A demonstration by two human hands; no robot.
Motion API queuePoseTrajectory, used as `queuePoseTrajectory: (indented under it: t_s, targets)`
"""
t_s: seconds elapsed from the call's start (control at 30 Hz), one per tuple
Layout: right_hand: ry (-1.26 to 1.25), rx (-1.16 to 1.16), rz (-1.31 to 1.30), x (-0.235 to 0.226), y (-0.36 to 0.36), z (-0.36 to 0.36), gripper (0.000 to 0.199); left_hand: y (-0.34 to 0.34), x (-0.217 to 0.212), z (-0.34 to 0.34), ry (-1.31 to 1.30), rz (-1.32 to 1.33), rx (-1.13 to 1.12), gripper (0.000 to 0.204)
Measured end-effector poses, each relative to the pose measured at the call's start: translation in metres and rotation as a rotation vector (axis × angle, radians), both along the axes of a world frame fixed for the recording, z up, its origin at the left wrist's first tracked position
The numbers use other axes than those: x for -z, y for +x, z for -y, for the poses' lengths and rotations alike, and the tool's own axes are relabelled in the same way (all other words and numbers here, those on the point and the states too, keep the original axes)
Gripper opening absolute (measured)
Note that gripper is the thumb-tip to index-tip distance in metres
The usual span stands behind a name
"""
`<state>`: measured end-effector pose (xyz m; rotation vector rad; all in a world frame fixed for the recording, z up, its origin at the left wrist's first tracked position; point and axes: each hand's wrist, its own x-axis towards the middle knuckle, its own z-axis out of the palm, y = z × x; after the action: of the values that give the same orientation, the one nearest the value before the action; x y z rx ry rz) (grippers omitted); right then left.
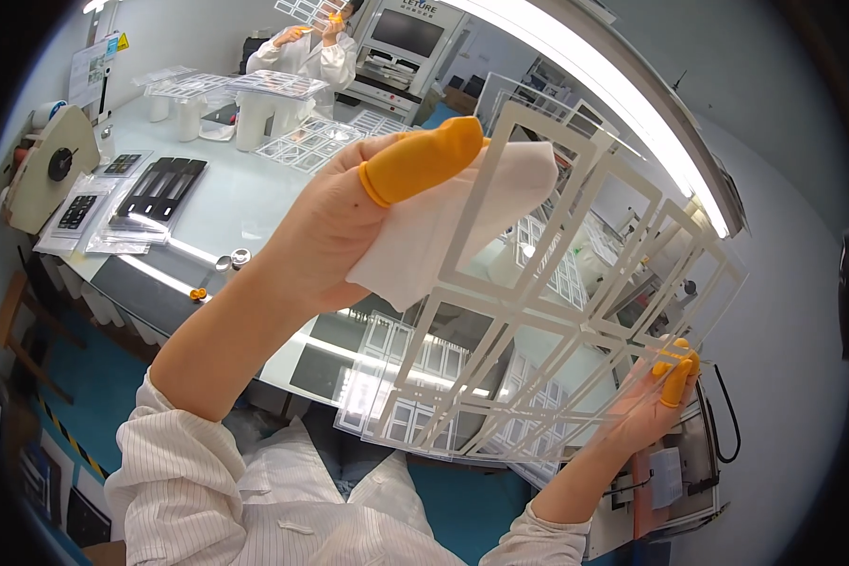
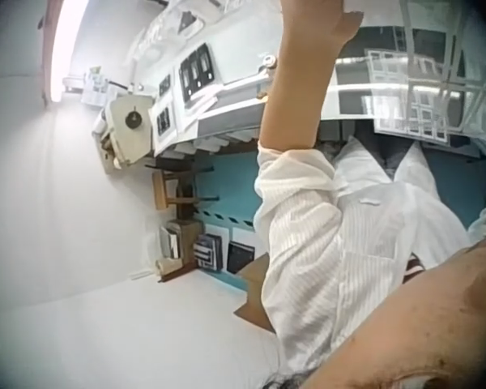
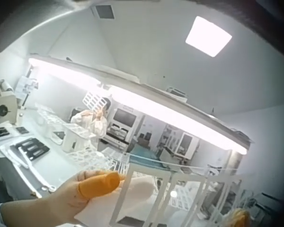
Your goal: Cleaning white plastic grid frames using a cloth and a blue scraping tool at a workbench.
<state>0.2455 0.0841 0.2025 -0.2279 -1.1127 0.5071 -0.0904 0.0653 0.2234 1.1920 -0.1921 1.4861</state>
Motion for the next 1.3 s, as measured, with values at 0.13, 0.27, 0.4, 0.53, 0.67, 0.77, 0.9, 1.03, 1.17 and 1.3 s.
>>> queuePoseTrajectory:
  t_s: [0.13, 0.27, 0.4, 0.53, 0.67, 0.77, 0.9, 1.03, 1.17, 1.3]
  targets:
    - [0.021, -0.024, 0.000, 0.007, 0.007, -0.005, 0.030, 0.000, -0.007, 0.002, -0.015, 0.015, -0.115, 0.039]
    - [0.001, -0.011, 0.011, 0.005, 0.008, -0.003, 0.030, -0.001, -0.008, 0.002, 0.012, 0.012, -0.107, 0.039]
    - [0.015, -0.009, -0.002, 0.004, 0.009, -0.003, 0.029, 0.000, -0.008, 0.001, 0.054, 0.049, -0.074, 0.037]
    - [0.028, -0.023, 0.022, -0.002, 0.000, 0.004, 0.024, 0.000, -0.006, 0.000, 0.050, 0.058, -0.071, 0.037]
    - [0.045, -0.007, 0.074, -0.007, -0.008, 0.008, 0.023, -0.003, -0.005, -0.001, -0.008, 0.068, -0.182, 0.034]
    - [0.059, 0.021, 0.098, -0.006, -0.004, 0.010, 0.022, -0.002, -0.005, -0.001, -0.054, 0.089, -0.143, 0.034]
    - [0.053, 0.015, 0.094, -0.009, -0.005, 0.012, 0.022, -0.010, 0.000, -0.004, 0.019, 0.076, -0.115, 0.032]
    - [0.037, 0.020, 0.065, -0.009, -0.005, 0.012, 0.022, -0.012, 0.003, -0.005, -0.003, 0.088, -0.171, 0.031]
    - [0.144, -0.073, 0.105, -0.004, 0.010, 0.005, 0.029, -0.013, 0.005, -0.007, -0.030, 0.098, -0.160, 0.030]
    - [0.123, 0.002, 0.125, -0.010, 0.007, 0.005, 0.028, -0.018, 0.011, -0.012, -0.067, 0.098, -0.129, 0.029]
